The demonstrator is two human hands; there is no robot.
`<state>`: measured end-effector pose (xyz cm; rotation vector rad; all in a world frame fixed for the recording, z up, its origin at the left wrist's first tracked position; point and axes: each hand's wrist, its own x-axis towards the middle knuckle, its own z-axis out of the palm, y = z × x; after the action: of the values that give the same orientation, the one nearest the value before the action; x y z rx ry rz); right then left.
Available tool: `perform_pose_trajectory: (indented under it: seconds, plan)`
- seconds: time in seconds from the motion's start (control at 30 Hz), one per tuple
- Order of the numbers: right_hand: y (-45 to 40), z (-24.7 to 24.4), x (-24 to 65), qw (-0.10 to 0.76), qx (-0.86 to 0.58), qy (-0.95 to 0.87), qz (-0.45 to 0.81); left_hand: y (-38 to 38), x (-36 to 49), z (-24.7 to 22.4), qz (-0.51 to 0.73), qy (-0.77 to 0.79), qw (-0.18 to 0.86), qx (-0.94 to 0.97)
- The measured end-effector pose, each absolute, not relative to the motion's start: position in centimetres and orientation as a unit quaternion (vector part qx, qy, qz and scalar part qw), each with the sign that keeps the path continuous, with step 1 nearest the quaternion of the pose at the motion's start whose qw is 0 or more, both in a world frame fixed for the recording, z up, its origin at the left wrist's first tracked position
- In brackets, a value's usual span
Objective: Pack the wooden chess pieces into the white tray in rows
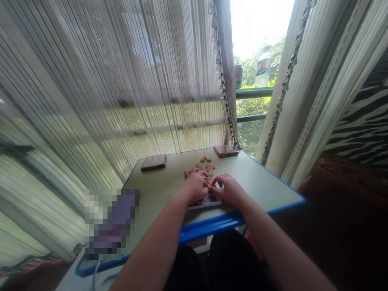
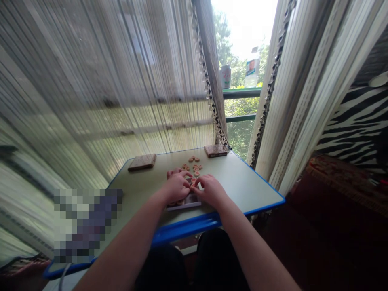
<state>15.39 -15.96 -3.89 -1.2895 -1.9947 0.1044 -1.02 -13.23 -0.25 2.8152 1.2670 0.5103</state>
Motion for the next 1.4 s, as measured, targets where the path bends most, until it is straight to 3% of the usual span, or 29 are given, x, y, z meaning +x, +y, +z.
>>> perform_pose_trajectory:
  seconds: [0.8, 1.17, 1.3, 1.4]
  plan:
    - [-16.1, -3.8, 15.6, 0.367, -0.545, -0.752, 0.045, -13.1, -1.3, -0.1, 0.179, 0.418, 0.034, 0.89]
    - [-15.5, -4.7, 15.8, 0.4, -0.564, -0.719, 0.07, -9.7, -4.0, -1.1, 0.298, 0.588, -0.046, 0.75]
    - [-15.0, -4.7, 15.8, 0.419, -0.568, -0.704, 0.078, -8.2, -5.0, -2.4, 0.342, 0.597, -0.011, 0.726]
    - [-13.9, -3.4, 15.9, 0.387, -0.568, -0.719, 0.104, -7.6, -5.3, -3.0, 0.355, 0.594, 0.01, 0.722]
